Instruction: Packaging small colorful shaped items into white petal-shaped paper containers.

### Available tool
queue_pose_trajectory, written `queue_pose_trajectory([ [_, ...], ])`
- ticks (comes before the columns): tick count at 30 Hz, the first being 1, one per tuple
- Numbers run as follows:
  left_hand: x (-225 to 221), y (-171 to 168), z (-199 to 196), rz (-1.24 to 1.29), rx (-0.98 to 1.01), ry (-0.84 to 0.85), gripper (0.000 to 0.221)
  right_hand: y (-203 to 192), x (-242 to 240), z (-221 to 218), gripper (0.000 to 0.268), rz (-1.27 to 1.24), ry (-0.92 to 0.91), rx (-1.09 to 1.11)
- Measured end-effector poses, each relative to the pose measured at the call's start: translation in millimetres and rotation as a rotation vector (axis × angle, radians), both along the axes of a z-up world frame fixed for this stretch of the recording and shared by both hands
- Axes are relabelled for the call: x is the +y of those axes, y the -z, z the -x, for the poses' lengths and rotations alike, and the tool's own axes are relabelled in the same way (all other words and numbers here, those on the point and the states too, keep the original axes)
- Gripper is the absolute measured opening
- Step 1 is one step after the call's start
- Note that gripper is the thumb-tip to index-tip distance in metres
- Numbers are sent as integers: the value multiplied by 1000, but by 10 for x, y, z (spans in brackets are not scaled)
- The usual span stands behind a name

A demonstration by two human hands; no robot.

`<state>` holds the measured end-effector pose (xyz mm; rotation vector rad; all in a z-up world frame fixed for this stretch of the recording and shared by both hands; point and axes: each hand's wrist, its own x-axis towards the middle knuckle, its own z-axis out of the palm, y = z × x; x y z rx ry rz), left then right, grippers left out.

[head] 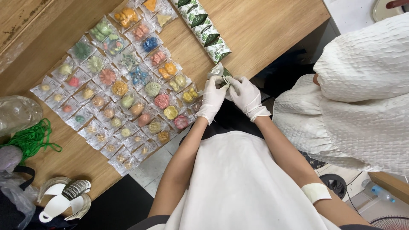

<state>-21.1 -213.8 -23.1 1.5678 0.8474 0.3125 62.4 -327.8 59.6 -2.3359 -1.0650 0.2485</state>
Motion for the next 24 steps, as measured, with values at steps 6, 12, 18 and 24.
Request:
queue_pose_trajectory([
  [6,158,-564,66,-451,45,171,44,-65,62,6,29,-61,-50,-87],
  [12,289,-273,20,-816,174,377,20,75,53,22,22,-24,-37,-110],
  [18,337,-212,30,-999,116,445,14,101,26,-1,23,-103,-21,-68],
  [24,263,-181,32,-1036,148,472,15,194,30,-24,18,-241,46,-8],
])
